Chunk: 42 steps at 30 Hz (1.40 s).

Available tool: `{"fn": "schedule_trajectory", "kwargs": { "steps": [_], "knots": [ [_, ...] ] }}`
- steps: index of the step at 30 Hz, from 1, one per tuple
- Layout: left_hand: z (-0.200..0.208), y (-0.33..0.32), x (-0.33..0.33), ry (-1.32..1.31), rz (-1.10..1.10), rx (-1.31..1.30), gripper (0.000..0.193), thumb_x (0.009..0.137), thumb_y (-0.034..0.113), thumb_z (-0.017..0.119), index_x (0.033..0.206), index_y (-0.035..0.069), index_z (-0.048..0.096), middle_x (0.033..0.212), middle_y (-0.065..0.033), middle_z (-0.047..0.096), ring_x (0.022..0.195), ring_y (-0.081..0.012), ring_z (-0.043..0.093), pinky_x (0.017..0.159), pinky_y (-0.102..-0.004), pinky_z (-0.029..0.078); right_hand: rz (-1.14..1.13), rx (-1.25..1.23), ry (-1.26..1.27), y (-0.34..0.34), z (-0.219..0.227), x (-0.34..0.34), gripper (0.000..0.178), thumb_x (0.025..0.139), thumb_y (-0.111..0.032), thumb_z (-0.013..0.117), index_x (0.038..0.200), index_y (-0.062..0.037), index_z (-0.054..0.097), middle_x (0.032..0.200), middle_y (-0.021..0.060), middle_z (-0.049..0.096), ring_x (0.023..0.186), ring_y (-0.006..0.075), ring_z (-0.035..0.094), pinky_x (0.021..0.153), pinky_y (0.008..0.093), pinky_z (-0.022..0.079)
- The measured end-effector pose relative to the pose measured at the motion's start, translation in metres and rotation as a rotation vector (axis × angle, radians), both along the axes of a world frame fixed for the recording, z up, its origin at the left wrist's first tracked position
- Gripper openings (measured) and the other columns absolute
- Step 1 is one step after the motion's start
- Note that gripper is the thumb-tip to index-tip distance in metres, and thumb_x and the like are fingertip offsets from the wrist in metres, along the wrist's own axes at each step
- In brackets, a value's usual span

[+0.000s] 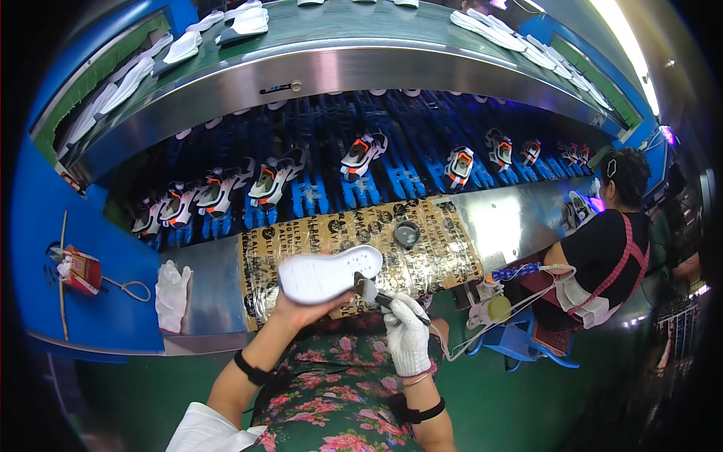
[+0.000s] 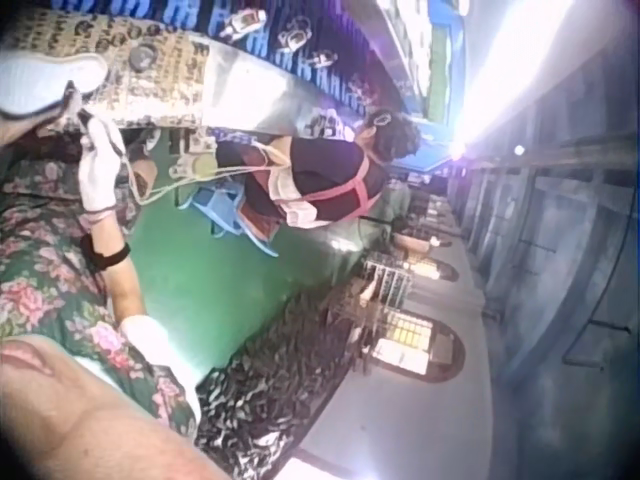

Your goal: Apply adhesive or marking ink to the inside of shoe soles using a brush.

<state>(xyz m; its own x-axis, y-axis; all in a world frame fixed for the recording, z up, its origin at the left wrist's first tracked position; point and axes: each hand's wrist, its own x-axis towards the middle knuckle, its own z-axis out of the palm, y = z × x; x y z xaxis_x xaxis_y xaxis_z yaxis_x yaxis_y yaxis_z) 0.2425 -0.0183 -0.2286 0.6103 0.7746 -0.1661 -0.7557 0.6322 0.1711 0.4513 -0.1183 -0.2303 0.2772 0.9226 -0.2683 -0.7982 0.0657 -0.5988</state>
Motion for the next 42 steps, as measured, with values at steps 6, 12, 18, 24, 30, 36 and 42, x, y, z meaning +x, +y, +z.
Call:
{"fn": "schedule_trajectory", "kwargs": {
  "steps": [6, 12, 18, 24, 30, 36, 42],
  "knots": [
    [-0.031, -0.053, -0.001, -0.062, -0.294, -0.068, 0.064, 0.097, 0.043, 0.037, 0.149, 0.005, 0.037, 0.145, -0.0236, 0.046, 0.126, -0.0511, 0.049, 0.099, -0.0641, 0.045, 0.031, 0.055, -0.172, 0.004, 0.015, -0.009, 0.02, 0.084, 0.007, 0.067, 0.104, 0.0057, 0.069, 0.105, 0.0156, 0.071, 0.08, 0.0157, 0.067, 0.069, 0.0242, 0.054],
    [0.007, -0.067, 0.039, -0.173, -0.259, -0.057, 0.068, 0.092, 0.04, 0.036, 0.148, 0.002, 0.037, 0.145, -0.0197, 0.049, 0.131, -0.0436, 0.049, 0.107, -0.0663, 0.036, -0.08, 0.291, -0.804, -0.002, 0.066, 0.009, 0.02, 0.076, 0.009, 0.074, 0.095, 0.0025, 0.073, 0.102, 0.0137, 0.073, 0.092, 0.0193, 0.069, 0.081, 0.031, 0.056],
    [0.017, -0.07, 0.065, -0.359, -0.301, -0.147, 0.078, 0.092, 0.066, 0.046, 0.149, 0.012, 0.039, 0.144, -0.0153, 0.049, 0.126, -0.041, 0.053, 0.102, -0.0697, 0.039, -0.182, 0.5, -1.393, -0.003, 0.106, 0.021, 0.025, 0.073, 0.001, 0.078, 0.097, -0.0048, 0.075, 0.099, 0.0136, 0.073, 0.092, 0.0256, 0.07, 0.079, 0.0345, 0.054],
    [0.0, -0.075, 0.065, -0.175, -0.279, 0.037, 0.071, 0.097, 0.061, 0.044, 0.149, 0.013, 0.037, 0.143, -0.0146, 0.051, 0.127, -0.0379, 0.054, 0.105, -0.0622, 0.042, -0.289, 0.713, -1.674, 0.005, 0.129, 0.022, 0.029, 0.069, 0.005, 0.076, 0.097, -0.0022, 0.072, 0.097, 0.0153, 0.072, 0.084, 0.0284, 0.069, 0.074, 0.0364, 0.055],
    [-0.01, -0.072, 0.062, -0.201, -0.246, 0.086, 0.067, 0.099, 0.055, 0.045, 0.148, 0.011, 0.039, 0.144, -0.014, 0.051, 0.129, -0.031, 0.053, 0.111, -0.0484, 0.041, -0.126, 0.758, -1.661, -0.008, 0.108, 0.006, 0.037, 0.066, 0.005, 0.075, 0.102, -0.0047, 0.072, 0.101, 0.0154, 0.071, 0.089, 0.0301, 0.069, 0.076, 0.0376, 0.055],
    [-0.007, -0.069, 0.066, 0.084, -0.191, 0.082, 0.079, 0.091, 0.063, 0.054, 0.15, 0.013, 0.037, 0.144, -0.0167, 0.05, 0.131, -0.0341, 0.051, 0.111, -0.0528, 0.04, -0.285, 0.672, -1.66, -0.01, 0.115, 0.02, 0.03, 0.069, 0.003, 0.074, 0.098, -0.0033, 0.072, 0.102, 0.0162, 0.072, 0.089, 0.0295, 0.069, 0.078, 0.0379, 0.054],
    [0.007, -0.052, 0.086, 0.034, -0.12, 0.306, 0.094, 0.087, 0.065, 0.058, 0.153, 0.007, 0.025, 0.151, -0.0181, 0.04, 0.135, -0.0362, 0.044, 0.112, -0.0552, 0.038, -0.14, 0.648, -1.438, -0.016, 0.1, 0.017, 0.024, 0.075, -0.001, 0.074, 0.098, -0.0053, 0.074, 0.098, 0.0121, 0.073, 0.088, 0.0266, 0.07, 0.083, 0.0374, 0.054]
  ]
}}
